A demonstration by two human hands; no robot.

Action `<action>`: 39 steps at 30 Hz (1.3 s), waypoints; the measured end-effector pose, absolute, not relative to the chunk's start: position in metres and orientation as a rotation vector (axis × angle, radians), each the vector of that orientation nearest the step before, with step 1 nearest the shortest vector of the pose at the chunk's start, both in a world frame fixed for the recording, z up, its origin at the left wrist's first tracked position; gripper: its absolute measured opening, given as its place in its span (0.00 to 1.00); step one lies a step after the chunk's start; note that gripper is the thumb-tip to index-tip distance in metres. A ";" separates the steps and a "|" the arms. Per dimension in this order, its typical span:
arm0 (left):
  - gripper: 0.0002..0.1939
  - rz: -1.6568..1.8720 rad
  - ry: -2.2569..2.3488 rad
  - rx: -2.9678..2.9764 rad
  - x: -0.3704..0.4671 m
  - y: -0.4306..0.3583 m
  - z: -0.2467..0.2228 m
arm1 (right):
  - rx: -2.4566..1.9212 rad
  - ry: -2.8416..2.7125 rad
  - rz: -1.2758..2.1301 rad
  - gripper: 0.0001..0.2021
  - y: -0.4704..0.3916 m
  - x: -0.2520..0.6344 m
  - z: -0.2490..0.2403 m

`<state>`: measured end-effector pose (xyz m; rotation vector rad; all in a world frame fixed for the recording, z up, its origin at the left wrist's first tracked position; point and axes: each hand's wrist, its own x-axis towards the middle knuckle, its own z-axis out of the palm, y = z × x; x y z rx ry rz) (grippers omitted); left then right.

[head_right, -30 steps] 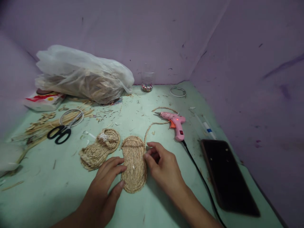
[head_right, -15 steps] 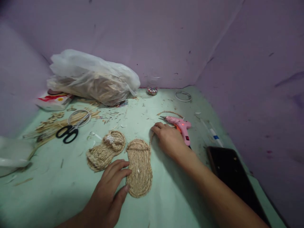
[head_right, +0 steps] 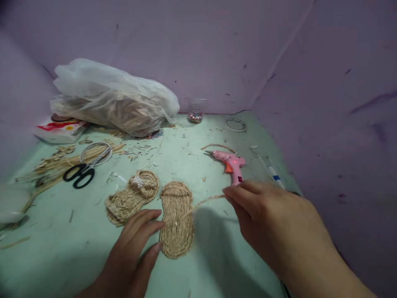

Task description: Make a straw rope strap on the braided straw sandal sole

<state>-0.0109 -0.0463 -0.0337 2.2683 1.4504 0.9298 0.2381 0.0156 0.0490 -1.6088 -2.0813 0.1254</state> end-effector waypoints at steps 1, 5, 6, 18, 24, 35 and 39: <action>0.16 0.962 1.461 2.294 -0.011 -0.047 -0.027 | -1.525 -2.246 -0.003 0.07 0.006 0.239 0.051; 0.13 0.939 1.520 2.346 -0.005 -0.050 0.004 | -1.243 -2.519 0.085 0.12 -0.020 0.218 0.045; 0.15 0.865 1.510 2.401 -0.003 -0.049 0.010 | -1.192 -2.566 0.179 0.13 -0.022 0.209 0.042; 0.16 0.437 1.613 1.991 -0.034 0.001 0.033 | -1.370 -1.478 1.586 0.08 0.013 0.203 -0.001; 0.16 0.403 1.616 1.934 -0.037 0.010 0.036 | -1.268 -1.137 1.765 0.12 0.015 0.194 -0.007; 0.17 0.384 1.470 2.006 -0.037 0.000 0.034 | -1.319 -0.888 1.687 0.14 0.013 0.190 -0.010; 0.17 0.344 1.489 1.988 -0.035 0.002 0.035 | -1.274 -0.942 1.731 0.14 0.012 0.191 -0.007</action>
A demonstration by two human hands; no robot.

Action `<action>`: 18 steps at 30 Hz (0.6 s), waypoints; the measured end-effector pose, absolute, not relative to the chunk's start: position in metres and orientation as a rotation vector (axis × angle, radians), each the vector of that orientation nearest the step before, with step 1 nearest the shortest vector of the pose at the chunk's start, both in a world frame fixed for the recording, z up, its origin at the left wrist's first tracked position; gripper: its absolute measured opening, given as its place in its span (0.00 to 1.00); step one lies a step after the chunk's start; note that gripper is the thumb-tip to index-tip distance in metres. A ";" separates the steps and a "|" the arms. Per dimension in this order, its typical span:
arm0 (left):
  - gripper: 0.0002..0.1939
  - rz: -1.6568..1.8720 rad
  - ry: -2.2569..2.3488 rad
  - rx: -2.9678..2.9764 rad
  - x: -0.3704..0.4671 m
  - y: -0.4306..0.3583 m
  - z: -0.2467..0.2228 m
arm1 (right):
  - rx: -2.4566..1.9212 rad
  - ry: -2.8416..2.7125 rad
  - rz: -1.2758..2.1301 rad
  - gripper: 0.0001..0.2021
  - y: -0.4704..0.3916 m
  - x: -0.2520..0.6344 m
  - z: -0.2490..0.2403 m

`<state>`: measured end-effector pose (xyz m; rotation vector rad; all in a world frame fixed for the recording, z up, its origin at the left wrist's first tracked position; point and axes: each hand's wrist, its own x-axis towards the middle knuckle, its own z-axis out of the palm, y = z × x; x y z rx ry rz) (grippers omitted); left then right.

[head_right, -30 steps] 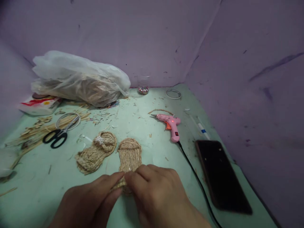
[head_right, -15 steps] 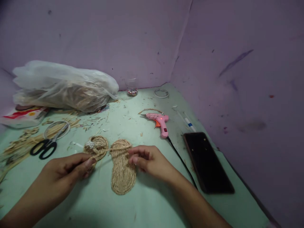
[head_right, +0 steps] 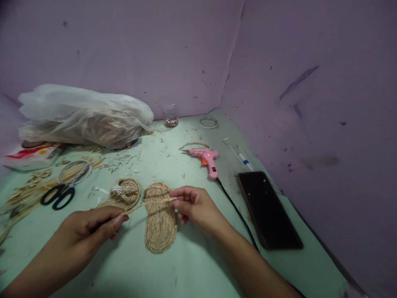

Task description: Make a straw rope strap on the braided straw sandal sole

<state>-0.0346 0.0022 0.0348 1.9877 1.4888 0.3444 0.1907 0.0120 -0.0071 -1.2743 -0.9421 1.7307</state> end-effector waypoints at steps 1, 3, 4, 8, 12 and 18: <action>0.17 0.337 1.496 1.980 -0.034 0.003 0.035 | -1.276 -0.948 1.734 0.13 0.012 0.191 -0.007; 0.17 0.342 1.491 1.963 -0.034 0.005 0.036 | -1.288 -0.937 1.727 0.12 0.012 0.191 -0.007; 0.17 0.352 1.477 1.952 -0.034 0.006 0.037 | -1.297 -0.925 1.721 0.12 0.012 0.191 -0.008; 0.17 0.407 1.412 1.893 -0.034 0.006 0.041 | -1.316 -0.901 1.705 0.09 0.013 0.190 -0.009; 0.17 0.340 1.387 1.823 -0.033 0.006 0.044 | -1.331 -0.906 1.658 0.07 0.013 0.191 -0.009; 0.14 0.400 1.367 1.684 -0.032 0.009 0.036 | -1.254 -0.676 1.650 0.10 0.013 0.193 -0.009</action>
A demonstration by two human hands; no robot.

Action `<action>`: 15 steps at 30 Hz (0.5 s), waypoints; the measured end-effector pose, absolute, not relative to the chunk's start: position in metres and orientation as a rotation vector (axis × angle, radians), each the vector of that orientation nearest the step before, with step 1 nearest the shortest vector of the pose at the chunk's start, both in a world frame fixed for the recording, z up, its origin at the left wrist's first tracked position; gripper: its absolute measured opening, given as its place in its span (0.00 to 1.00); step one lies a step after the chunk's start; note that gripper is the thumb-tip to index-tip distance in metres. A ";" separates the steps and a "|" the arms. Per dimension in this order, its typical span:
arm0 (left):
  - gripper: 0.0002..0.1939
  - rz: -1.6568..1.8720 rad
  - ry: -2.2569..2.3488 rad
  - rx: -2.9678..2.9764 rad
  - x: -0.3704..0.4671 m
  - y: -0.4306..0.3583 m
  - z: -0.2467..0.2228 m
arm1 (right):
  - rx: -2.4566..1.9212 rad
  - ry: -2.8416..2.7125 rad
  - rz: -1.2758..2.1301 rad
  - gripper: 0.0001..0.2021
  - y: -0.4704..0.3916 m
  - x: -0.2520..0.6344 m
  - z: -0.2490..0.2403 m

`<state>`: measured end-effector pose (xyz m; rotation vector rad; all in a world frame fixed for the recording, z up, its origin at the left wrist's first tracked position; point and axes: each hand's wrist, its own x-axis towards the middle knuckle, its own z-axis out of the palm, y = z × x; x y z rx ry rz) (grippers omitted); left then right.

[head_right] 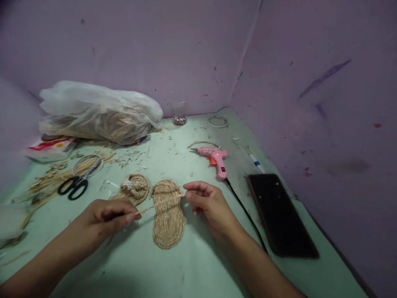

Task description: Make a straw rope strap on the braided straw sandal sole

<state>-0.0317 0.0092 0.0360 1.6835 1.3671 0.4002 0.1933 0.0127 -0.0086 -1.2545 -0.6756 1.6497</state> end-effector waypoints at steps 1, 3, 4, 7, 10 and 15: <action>0.13 0.416 1.360 1.663 -0.032 0.010 0.034 | -1.221 -0.625 1.654 0.10 0.013 0.194 -0.008; 0.12 0.442 1.349 1.643 -0.033 0.010 0.031 | -1.161 -0.530 1.668 0.10 0.013 0.194 -0.007; 0.12 0.448 1.343 1.642 -0.033 0.010 0.029 | -1.137 -0.486 1.677 0.11 0.013 0.193 -0.007; 0.12 0.424 1.321 1.644 -0.034 0.010 0.027 | -1.084 -0.373 1.705 0.13 0.013 0.192 -0.007; 0.12 0.438 1.310 1.633 -0.033 0.010 0.031 | -1.057 -0.344 1.713 0.14 0.014 0.191 -0.005; 0.11 0.546 1.376 1.399 -0.030 0.011 0.043 | -1.053 -0.704 1.653 0.17 0.022 0.194 0.007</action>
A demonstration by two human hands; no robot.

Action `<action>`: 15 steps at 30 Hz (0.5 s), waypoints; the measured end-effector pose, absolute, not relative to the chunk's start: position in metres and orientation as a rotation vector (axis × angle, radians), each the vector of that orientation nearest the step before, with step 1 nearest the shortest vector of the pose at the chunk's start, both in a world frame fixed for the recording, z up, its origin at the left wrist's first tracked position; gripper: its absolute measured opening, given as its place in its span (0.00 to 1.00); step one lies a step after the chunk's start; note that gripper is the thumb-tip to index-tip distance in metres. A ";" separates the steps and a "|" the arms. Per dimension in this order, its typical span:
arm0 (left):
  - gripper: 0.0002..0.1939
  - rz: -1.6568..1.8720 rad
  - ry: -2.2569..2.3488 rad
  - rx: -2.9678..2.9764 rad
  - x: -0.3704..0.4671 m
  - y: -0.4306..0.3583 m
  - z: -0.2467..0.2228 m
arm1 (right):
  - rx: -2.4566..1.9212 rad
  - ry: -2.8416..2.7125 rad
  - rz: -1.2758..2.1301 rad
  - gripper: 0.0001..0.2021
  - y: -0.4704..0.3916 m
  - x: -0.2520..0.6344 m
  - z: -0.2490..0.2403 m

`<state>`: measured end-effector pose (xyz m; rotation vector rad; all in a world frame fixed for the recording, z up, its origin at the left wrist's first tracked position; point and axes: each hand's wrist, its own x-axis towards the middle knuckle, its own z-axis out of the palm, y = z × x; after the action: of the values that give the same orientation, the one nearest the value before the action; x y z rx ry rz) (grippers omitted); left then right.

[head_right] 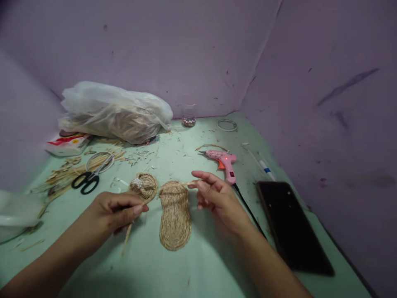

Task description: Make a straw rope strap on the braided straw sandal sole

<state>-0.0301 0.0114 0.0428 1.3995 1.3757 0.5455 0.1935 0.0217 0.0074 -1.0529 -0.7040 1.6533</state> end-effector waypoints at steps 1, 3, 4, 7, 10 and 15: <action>0.11 0.565 1.392 1.313 -0.030 0.012 0.044 | -1.082 -0.787 1.622 0.17 0.025 0.194 0.010; 0.11 0.612 1.415 1.169 -0.030 0.012 0.046 | -1.168 -0.911 1.529 0.16 0.032 0.192 0.011; 0.11 0.634 1.420 1.124 -0.030 0.012 0.046 | -1.208 -0.953 1.483 0.15 0.035 0.191 0.010; 0.11 0.678 1.414 1.062 -0.031 0.012 0.046 | -1.255 -0.990 1.432 0.14 0.044 0.186 0.003; 0.11 0.695 1.389 1.051 -0.033 0.011 0.048 | -1.247 -0.959 1.435 0.13 0.047 0.183 -0.002; 0.09 0.708 1.395 1.109 -0.035 0.014 0.048 | -1.228 -1.024 1.338 0.11 0.046 0.184 -0.004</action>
<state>-0.0350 0.0139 0.0476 1.1093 1.3947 0.7078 0.1844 0.0457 -0.0044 -1.2278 -1.0236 1.3384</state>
